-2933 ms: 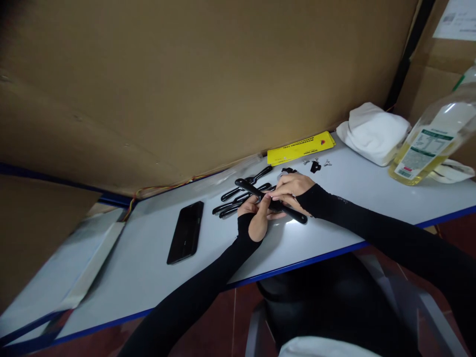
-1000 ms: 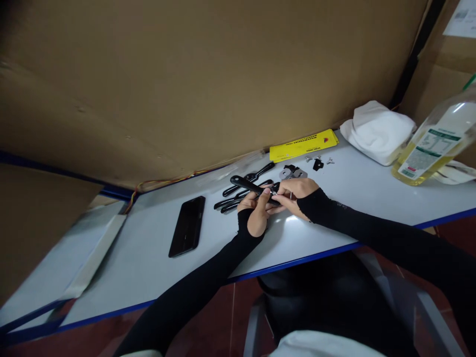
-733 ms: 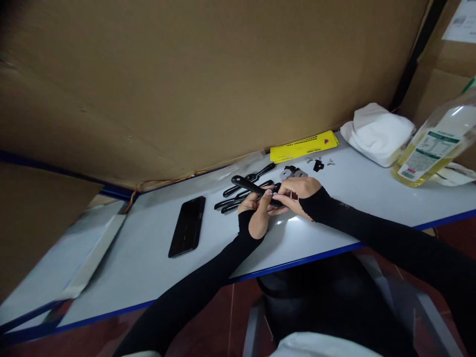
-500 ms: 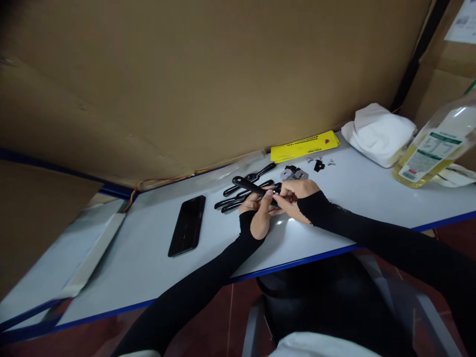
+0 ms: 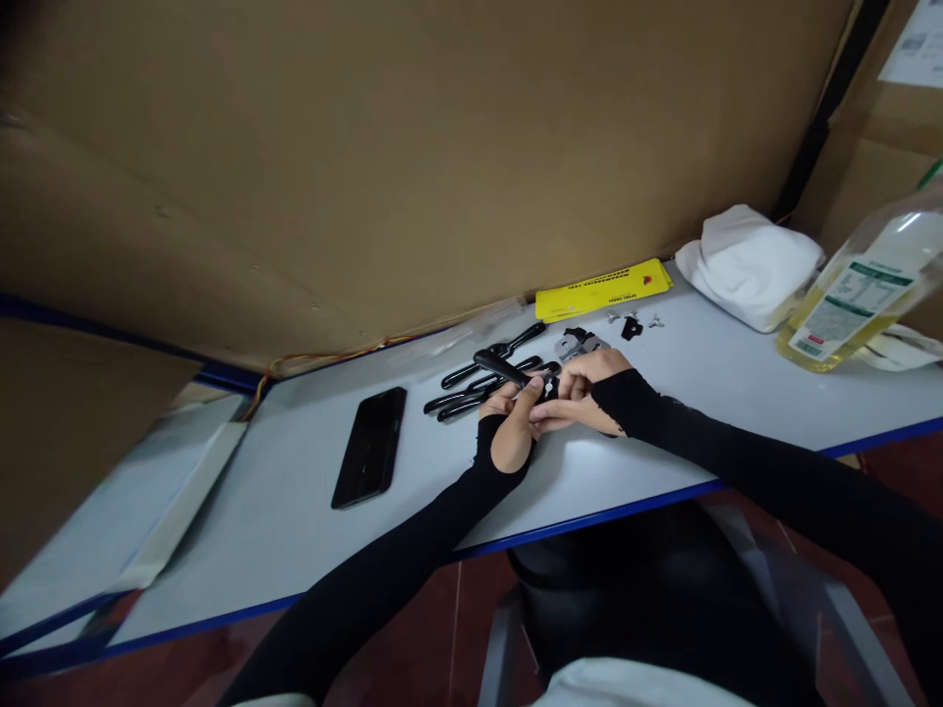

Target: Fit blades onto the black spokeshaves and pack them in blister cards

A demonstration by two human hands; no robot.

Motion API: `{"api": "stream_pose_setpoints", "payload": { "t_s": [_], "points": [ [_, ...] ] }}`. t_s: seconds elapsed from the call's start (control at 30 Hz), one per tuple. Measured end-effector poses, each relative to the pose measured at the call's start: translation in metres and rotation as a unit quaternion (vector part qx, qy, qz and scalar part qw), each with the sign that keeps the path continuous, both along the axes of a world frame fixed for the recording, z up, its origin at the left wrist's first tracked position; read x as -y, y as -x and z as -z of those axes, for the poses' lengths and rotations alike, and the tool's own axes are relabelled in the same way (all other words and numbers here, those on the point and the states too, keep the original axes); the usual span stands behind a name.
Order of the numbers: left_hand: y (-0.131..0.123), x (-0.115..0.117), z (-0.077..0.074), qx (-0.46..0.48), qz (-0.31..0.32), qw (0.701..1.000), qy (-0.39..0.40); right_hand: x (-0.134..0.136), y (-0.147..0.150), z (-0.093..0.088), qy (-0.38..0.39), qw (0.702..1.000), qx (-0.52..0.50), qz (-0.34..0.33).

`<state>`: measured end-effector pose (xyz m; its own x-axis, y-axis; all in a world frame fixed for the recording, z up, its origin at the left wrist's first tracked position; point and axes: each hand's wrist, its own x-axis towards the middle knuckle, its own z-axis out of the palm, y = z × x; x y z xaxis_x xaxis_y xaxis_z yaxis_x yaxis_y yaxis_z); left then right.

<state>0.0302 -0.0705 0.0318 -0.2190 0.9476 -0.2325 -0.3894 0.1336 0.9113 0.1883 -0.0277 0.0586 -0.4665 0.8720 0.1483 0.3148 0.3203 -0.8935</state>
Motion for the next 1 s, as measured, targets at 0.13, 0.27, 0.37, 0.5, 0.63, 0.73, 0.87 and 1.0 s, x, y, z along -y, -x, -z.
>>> {"api": "stream_pose_setpoints", "payload": {
  "t_s": [0.13,0.27,0.37,0.5,0.63,0.73,0.87,1.0],
  "points": [
    [0.002,0.000,0.000,0.010,0.003,1.000,0.001,0.001,-0.003,0.000,-0.107,0.994,-0.025,0.010],
    [0.004,-0.002,-0.002,0.012,-0.004,1.000,0.004,0.000,-0.004,0.006,-0.200,0.979,-0.020,-0.010],
    [0.005,-0.004,-0.003,0.022,-0.015,1.000,0.002,0.000,-0.004,0.009,-0.236,0.972,-0.016,-0.007],
    [0.005,-0.005,-0.003,0.021,-0.035,0.999,0.007,0.000,-0.003,0.011,-0.204,0.979,-0.028,-0.001],
    [0.005,-0.005,-0.002,0.019,-0.035,0.999,0.007,0.003,-0.004,0.009,-0.205,0.978,-0.012,-0.021],
    [0.006,-0.005,-0.001,0.032,-0.032,0.999,-0.001,0.005,-0.005,0.006,-0.208,0.978,-0.009,-0.016],
    [0.008,-0.006,-0.001,0.033,-0.031,0.999,0.001,0.004,-0.005,0.008,-0.199,0.980,-0.017,-0.007],
    [0.008,-0.005,-0.002,0.030,-0.033,0.999,0.005,0.003,-0.005,0.010,-0.233,0.972,-0.023,-0.014]
  ]
}}
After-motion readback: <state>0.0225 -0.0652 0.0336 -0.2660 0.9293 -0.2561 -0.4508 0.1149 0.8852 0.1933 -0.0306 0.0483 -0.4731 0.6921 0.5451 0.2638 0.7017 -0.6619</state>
